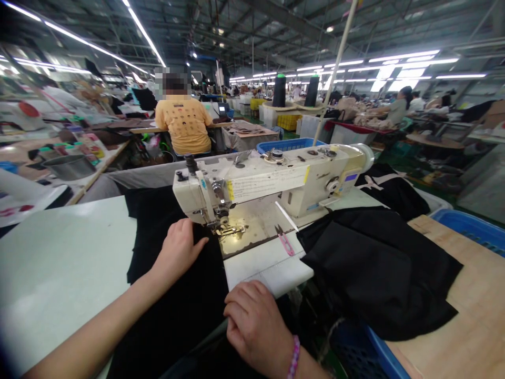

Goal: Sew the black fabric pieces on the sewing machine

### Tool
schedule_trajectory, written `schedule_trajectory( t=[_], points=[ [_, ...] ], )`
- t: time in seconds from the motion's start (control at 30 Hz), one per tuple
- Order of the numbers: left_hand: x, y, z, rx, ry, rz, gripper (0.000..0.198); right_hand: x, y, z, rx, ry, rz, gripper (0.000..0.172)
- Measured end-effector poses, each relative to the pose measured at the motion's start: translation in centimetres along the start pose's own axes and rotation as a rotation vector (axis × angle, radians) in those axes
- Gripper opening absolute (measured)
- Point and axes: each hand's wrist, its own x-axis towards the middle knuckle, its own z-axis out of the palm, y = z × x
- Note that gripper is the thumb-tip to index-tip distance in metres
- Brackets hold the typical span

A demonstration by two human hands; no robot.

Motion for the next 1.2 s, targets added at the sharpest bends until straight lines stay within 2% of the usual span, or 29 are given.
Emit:
schedule_trajectory(
  t=[0.07,0.1,0.13,0.17,0.23,0.3,0.37,0.5,0.63,0.77,0.93,1.0,1.07,1.2],
  points=[
    [-4.0,1.5,-0.9,-0.002,-0.052,0.126,0.01,0.0,0.0,-0.1,-0.001,-0.012,-0.001,0.026],
    [-6.2,2.2,-1.1,-0.035,-0.146,0.279,0.005,0.0,0.0,-0.1,-0.002,-0.013,-0.002,0.025],
    [-8.3,2.6,-1.2,-0.08,-0.258,0.424,0.012,0.0,0.0,-0.2,-0.002,-0.012,-0.003,0.025],
    [-10.2,2.8,-1.2,-0.086,-0.282,0.53,0.016,0.0,0.0,-0.2,-0.002,-0.009,0.0,0.024],
    [-12.6,2.5,-0.8,-0.053,-0.222,0.674,0.028,0.3,0.0,-0.2,0.003,-0.003,0.014,0.023],
    [-13.1,1.8,-0.3,-0.02,-0.136,0.72,0.036,0.9,0.3,0.0,0.014,0.004,0.029,0.024],
    [-12.1,1.0,-0.1,-0.026,-0.139,0.709,0.036,1.7,0.7,0.2,0.021,0.01,0.04,0.025],
    [-8.5,0.4,-0.5,-0.05,-0.211,0.665,0.029,3.4,1.8,0.7,0.011,-0.004,0.071,0.027],
    [-5.8,-0.3,-1.0,-0.054,-0.224,0.669,0.027,3.7,2.9,-0.3,-0.008,0.067,0.123,0.031],
    [-3.8,-1.7,-0.9,-0.046,-0.237,0.658,0.028,1.9,4.2,-3.7,-0.143,0.208,0.207,0.028],
    [-1.1,-3.2,-0.7,-0.009,-0.225,0.606,0.031,-1.2,5.9,-9.9,-0.515,0.293,0.402,0.021],
    [0.0,-3.6,-0.7,0.016,-0.234,0.584,0.032,-2.6,6.3,-12.3,-0.686,0.287,0.551,0.028],
    [0.8,-3.9,-0.6,0.043,-0.246,0.558,0.033,-4.1,6.8,-14.2,-0.743,0.255,0.685,0.036],
    [0.5,-4.0,0.0,0.119,-0.237,0.441,0.035,-7.2,8.7,-15.3,-0.766,0.171,0.736,0.058]
  ],
)
